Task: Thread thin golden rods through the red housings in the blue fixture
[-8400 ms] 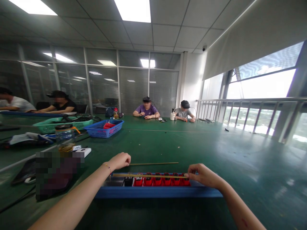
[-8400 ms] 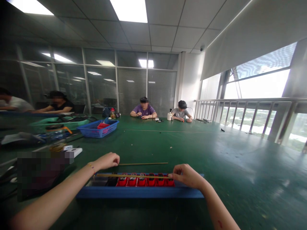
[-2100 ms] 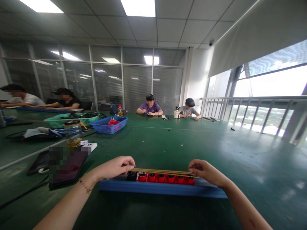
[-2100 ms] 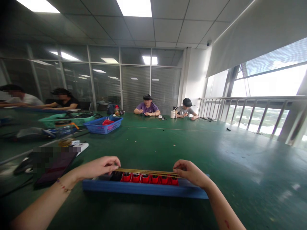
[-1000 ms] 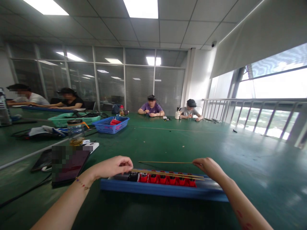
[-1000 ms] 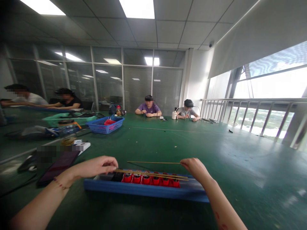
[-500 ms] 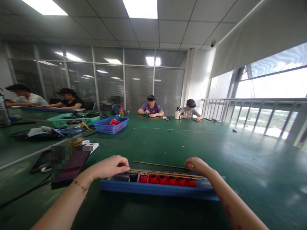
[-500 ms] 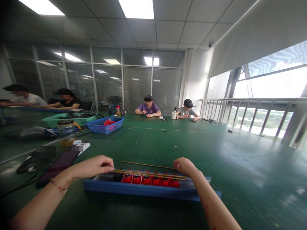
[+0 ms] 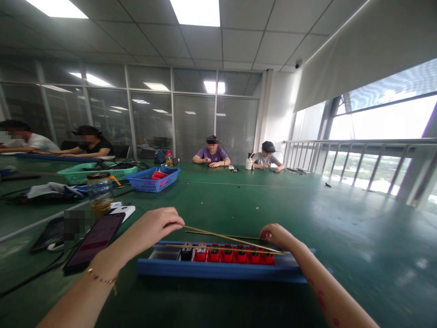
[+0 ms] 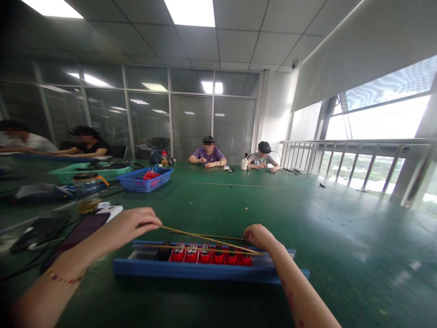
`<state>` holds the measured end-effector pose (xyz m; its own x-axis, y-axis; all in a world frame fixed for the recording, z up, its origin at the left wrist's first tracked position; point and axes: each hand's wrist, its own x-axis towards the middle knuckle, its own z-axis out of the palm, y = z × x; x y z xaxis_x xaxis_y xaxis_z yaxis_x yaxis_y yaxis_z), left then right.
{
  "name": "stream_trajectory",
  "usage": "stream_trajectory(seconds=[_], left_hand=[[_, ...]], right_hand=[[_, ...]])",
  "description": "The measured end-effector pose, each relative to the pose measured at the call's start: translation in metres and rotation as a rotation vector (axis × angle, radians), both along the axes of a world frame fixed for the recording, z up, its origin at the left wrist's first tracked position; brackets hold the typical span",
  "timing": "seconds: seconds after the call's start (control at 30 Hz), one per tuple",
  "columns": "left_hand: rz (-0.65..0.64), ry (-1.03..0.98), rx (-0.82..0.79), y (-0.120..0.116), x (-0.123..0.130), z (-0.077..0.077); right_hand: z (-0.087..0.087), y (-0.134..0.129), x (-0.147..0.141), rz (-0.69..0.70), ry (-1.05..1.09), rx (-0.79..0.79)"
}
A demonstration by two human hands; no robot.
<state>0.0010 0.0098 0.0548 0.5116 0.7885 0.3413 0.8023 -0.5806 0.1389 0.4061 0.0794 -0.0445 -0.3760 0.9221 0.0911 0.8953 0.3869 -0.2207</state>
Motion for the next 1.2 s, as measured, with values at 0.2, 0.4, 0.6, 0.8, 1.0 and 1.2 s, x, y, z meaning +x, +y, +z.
stream_trajectory(seconds=[0.2, 0.4, 0.6, 0.8, 1.0, 1.2], left_hand=[[0.042, 0.009, 0.154, 0.014, -0.024, 0.017], [0.043, 0.020, -0.063, 0.043, -0.022, -0.008], [-0.007, 0.101, -0.222, 0.067, -0.001, -0.048], [0.024, 0.161, -0.233, 0.090, 0.014, -0.070], [0.044, 0.162, -0.223, 0.097, 0.020, -0.077], [0.051, 0.117, -0.220, 0.074, 0.010, -0.051]], right_hand=[[-0.007, 0.004, 0.006, -0.019, 0.082, -0.027], [-0.010, 0.004, 0.012, -0.034, 0.142, -0.003], [-0.007, 0.001, 0.007, -0.003, 0.123, 0.012], [0.001, -0.001, 0.002, 0.083, -0.001, -0.017], [0.006, -0.002, -0.005, 0.059, -0.107, 0.043], [0.009, 0.000, -0.011, 0.053, -0.180, 0.085]])
